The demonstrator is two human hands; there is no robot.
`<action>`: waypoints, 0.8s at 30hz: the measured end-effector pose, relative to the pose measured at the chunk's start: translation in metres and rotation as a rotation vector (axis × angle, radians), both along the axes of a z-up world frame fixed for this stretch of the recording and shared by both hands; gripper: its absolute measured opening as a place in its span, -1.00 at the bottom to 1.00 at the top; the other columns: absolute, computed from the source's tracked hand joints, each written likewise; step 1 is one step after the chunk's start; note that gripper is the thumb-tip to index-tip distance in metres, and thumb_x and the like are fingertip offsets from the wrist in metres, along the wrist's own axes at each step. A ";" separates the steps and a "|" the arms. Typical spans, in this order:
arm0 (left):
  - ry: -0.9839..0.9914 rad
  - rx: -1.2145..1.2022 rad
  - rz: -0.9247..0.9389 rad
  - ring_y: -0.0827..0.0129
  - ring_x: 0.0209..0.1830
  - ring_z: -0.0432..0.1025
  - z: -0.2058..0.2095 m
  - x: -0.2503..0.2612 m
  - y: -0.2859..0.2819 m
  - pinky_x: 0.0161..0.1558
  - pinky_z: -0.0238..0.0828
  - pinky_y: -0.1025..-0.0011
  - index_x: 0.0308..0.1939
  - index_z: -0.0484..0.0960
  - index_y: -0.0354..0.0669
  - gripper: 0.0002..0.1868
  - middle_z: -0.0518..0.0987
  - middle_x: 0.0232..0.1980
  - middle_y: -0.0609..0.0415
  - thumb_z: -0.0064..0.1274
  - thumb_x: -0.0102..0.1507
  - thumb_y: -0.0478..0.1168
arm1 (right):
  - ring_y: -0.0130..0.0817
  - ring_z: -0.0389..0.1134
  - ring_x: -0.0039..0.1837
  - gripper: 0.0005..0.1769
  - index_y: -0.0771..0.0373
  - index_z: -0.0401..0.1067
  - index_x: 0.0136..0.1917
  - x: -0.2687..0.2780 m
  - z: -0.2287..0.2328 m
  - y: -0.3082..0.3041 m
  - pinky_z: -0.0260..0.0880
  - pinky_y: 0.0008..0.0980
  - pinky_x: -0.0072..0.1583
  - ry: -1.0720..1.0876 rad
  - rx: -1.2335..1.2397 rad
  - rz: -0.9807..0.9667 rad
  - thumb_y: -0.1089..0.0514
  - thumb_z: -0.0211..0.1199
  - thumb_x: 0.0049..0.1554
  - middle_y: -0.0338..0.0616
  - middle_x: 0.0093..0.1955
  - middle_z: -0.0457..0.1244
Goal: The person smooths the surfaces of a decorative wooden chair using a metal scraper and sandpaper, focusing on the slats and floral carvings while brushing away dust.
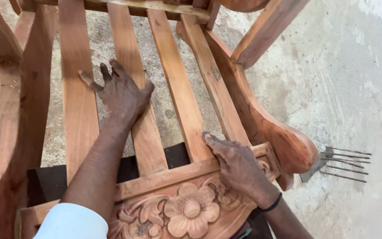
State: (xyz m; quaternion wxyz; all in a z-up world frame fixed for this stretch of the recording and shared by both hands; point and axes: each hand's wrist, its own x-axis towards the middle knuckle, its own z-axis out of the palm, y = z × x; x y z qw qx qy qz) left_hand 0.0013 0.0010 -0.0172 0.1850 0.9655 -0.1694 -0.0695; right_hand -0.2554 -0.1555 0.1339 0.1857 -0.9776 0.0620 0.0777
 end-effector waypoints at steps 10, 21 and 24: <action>-0.088 -0.077 -0.128 -0.19 0.66 -0.34 -0.009 -0.002 0.001 0.36 -0.84 -0.40 0.56 -0.01 -0.44 0.09 -0.06 0.65 -0.38 -0.05 0.26 0.34 | -0.38 0.49 0.28 -0.60 0.36 0.39 0.36 -0.046 0.030 -0.016 0.52 -0.43 0.14 -0.401 0.655 -0.536 0.22 -0.04 0.32 -0.03 0.28 0.41; 0.551 -0.693 -0.468 0.18 0.12 0.54 0.121 -0.142 -0.006 0.12 0.55 0.16 0.33 0.49 -0.20 -0.36 0.61 0.20 -0.17 0.06 0.30 0.13 | -0.42 0.50 0.07 -0.53 0.36 0.48 0.32 -0.059 0.020 0.003 0.55 -0.41 0.04 -0.521 0.665 -0.485 0.20 0.30 0.15 -0.03 0.12 0.45; 0.657 -0.667 -0.419 0.26 -0.19 0.63 0.156 -0.168 -0.010 -0.16 0.66 0.22 0.13 0.59 -0.22 -0.48 0.72 -0.06 -0.14 0.19 0.21 0.04 | -0.38 0.49 0.11 -0.46 0.36 0.43 0.38 -0.053 0.023 -0.009 0.53 -0.38 0.13 -0.587 0.696 -0.363 0.10 0.34 0.19 0.01 0.11 0.45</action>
